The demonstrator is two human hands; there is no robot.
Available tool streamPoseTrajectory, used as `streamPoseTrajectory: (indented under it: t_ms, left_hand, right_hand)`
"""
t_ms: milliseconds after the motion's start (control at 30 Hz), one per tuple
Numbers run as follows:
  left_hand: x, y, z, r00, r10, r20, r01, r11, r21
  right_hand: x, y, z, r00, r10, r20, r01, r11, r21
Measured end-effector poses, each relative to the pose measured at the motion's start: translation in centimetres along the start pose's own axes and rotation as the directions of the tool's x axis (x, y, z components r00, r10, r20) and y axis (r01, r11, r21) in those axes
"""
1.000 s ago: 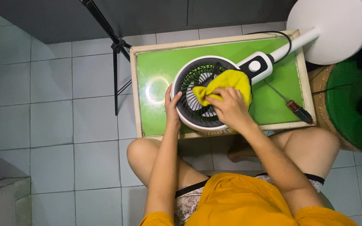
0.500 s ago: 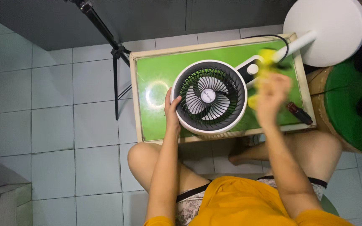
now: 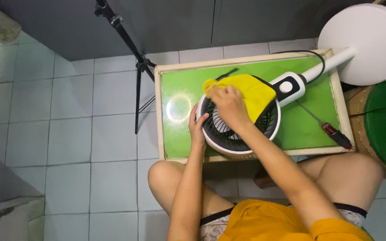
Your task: The person assembles a small electric fan by attaching the fan blade to the motor, placing the front grille, and securing it with a screwdriver. They wipe the fan with a yellow cloth during the process.
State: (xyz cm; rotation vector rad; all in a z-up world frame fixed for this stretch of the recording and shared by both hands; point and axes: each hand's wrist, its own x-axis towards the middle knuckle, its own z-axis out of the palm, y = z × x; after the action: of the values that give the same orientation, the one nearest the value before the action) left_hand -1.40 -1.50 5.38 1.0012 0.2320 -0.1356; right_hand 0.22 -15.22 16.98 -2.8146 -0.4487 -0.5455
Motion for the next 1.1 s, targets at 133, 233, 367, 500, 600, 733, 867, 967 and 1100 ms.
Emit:
streamPoseTrajectory:
  t_ms: [133, 233, 367, 500, 600, 733, 867, 967, 1100]
  left_hand:
    - [0.0, 0.0, 0.1, 1.000, -0.009, 0.013, 0.010, 0.999, -0.031]
    - [0.2, -0.3, 0.0, 0.999, 0.033, 0.002, -0.033, 0.999, 0.030]
    - [0.4, -0.1, -0.2, 0.999, -0.028, 0.014, 0.028, 1.000, 0.002]
    - [0.4, -0.2, -0.1, 0.998, -0.063, -0.007, 0.063, 0.998, 0.008]
    - [0.5, -0.4, -0.3, 0.999, -0.050, -0.009, 0.051, 0.998, 0.026]
    - [0.8, -0.5, -0.5, 0.999, -0.054, -0.002, 0.054, 0.998, 0.037]
    - [0.6, 0.2, -0.4, 0.993, -0.118, 0.015, 0.117, 0.992, 0.037]
    - [0.4, 0.7, -0.3, 0.992, -0.122, 0.021, 0.121, 0.992, 0.045]
    - [0.3, 0.6, -0.3, 0.994, -0.108, 0.031, 0.106, 0.993, 0.051]
  right_hand:
    - [-1.0, 1.6, 0.0, 0.999, 0.042, 0.003, -0.041, 0.998, -0.051]
    - [-2.7, 5.8, -0.2, 0.978, 0.177, -0.113, -0.175, 0.984, 0.022]
    - [-10.0, 11.9, -2.3, 0.778, 0.518, -0.357, -0.418, 0.850, 0.322]
    - [-16.4, 17.5, -4.6, 0.654, 0.623, -0.429, -0.530, 0.782, 0.328]
    - [-19.3, 18.7, -5.5, 0.693, 0.586, -0.421, -0.582, 0.799, 0.153]
    - [-20.3, 18.5, -4.1, 0.739, 0.551, -0.388, -0.601, 0.799, -0.009]
    - [-20.2, 19.0, -2.9, 0.695, 0.667, -0.269, -0.682, 0.730, 0.047]
    - [-20.7, 19.1, -5.4, 0.644, 0.672, -0.365, -0.740, 0.668, -0.077]
    - [-19.3, 17.4, -7.6, 0.782, 0.561, -0.271, -0.622, 0.684, -0.381]
